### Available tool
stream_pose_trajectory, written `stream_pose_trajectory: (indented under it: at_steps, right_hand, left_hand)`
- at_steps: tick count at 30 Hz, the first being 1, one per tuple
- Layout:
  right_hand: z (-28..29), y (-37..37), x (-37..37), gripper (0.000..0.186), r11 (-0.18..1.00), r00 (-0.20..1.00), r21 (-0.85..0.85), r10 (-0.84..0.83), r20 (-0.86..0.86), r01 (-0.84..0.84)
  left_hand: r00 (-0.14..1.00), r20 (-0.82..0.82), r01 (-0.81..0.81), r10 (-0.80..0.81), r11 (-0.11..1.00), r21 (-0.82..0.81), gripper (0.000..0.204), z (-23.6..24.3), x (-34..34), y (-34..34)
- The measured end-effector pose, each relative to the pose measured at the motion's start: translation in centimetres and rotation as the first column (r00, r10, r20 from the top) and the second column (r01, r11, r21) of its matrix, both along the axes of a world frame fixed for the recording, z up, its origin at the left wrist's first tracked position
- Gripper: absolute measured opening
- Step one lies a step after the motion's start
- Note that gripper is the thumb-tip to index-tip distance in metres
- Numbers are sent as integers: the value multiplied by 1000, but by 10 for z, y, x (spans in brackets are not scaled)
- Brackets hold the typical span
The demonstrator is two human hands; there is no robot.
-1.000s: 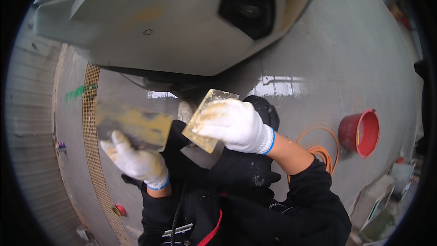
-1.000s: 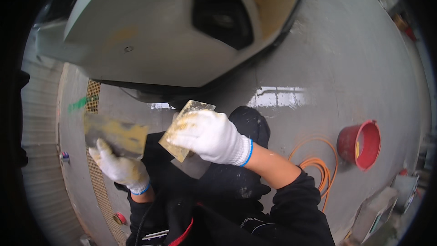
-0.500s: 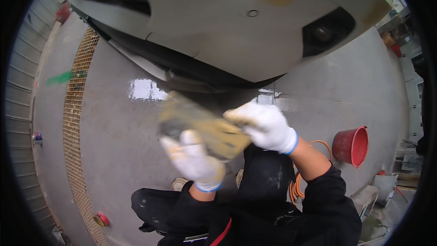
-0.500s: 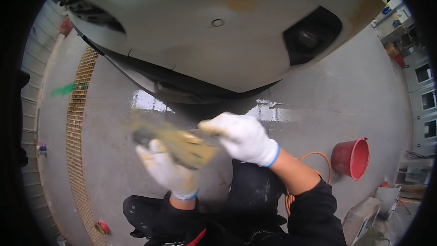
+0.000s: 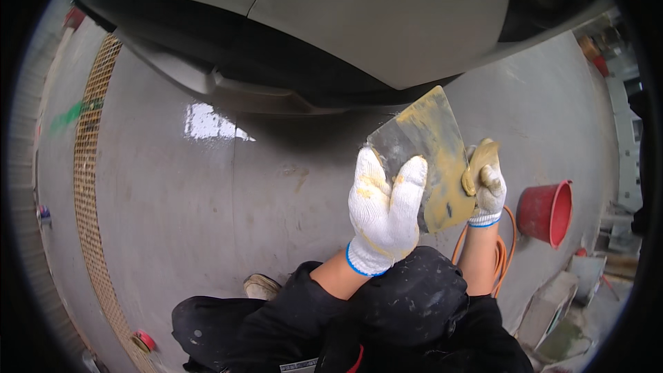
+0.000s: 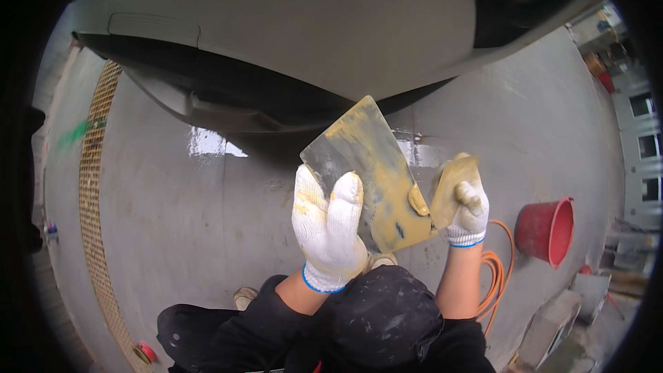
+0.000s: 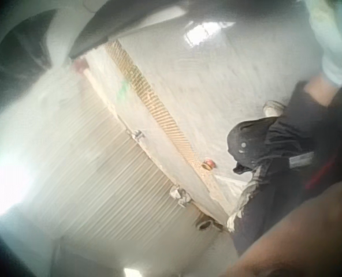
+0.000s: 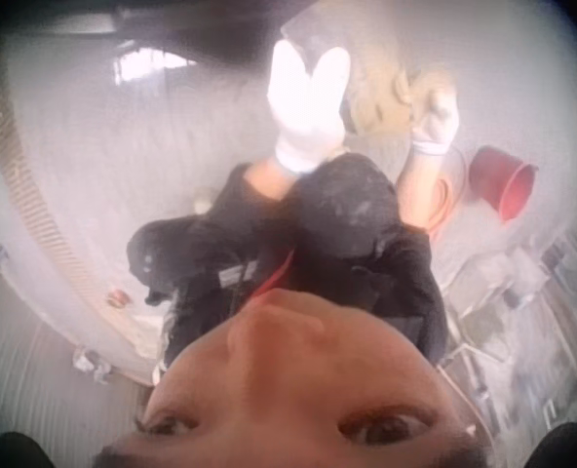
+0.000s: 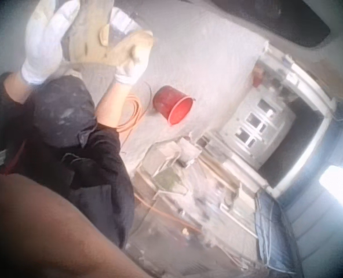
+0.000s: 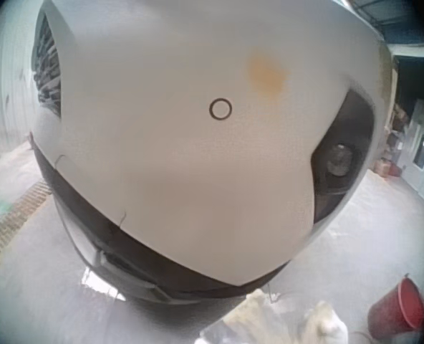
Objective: The person applies a yellow body filler to the front bumper of a white car using a spreader, smoothing it over the surface. They then wipe the area with a green sponge and a cloth, removing excess filler and residue.
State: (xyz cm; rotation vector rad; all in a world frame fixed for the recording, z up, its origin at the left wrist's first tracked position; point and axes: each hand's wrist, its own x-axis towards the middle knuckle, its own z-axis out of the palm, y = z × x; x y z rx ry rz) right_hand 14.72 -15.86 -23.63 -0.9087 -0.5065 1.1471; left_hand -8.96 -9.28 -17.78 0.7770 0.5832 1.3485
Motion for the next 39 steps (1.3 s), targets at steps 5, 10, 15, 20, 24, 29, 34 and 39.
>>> stream_pose_trajectory:
  at_steps: [5,10,15,20,24,29,34,39]
  right_hand:
    - [-87,-1,23,75,997,850,62,-8,-527,48]
    - [-121,-29,36,70,997,890,-70,0,-457,-36]
    - [-125,-45,35,72,985,918,-159,-4,-397,-65]
    - [-112,-46,23,81,924,966,-330,119,-230,-192]
    - [-106,-50,12,81,834,851,-172,521,-63,-524]
    - [-113,-43,14,72,738,728,-41,672,135,-673]
    - [-107,-25,32,71,892,663,-192,435,609,-409]
    - [-65,-11,46,74,992,624,111,-48,780,-62]
  left_hand:
    - [977,-189,-98,95,995,-8,41,-13,35,-9]
    - [927,-369,48,-60,998,-41,47,-38,67,-30]
    - [931,-364,-43,16,997,-66,41,-59,86,-34]
    - [985,-131,83,-110,976,-200,44,-64,81,-24]
    - [973,-179,81,-145,943,-322,40,-70,78,-21]
    - [945,-35,276,-324,853,-443,39,-74,70,-19]
    - [927,-342,7,-157,916,-402,51,-70,59,-22]
    - [725,-565,-260,394,916,305,56,-60,61,-11]
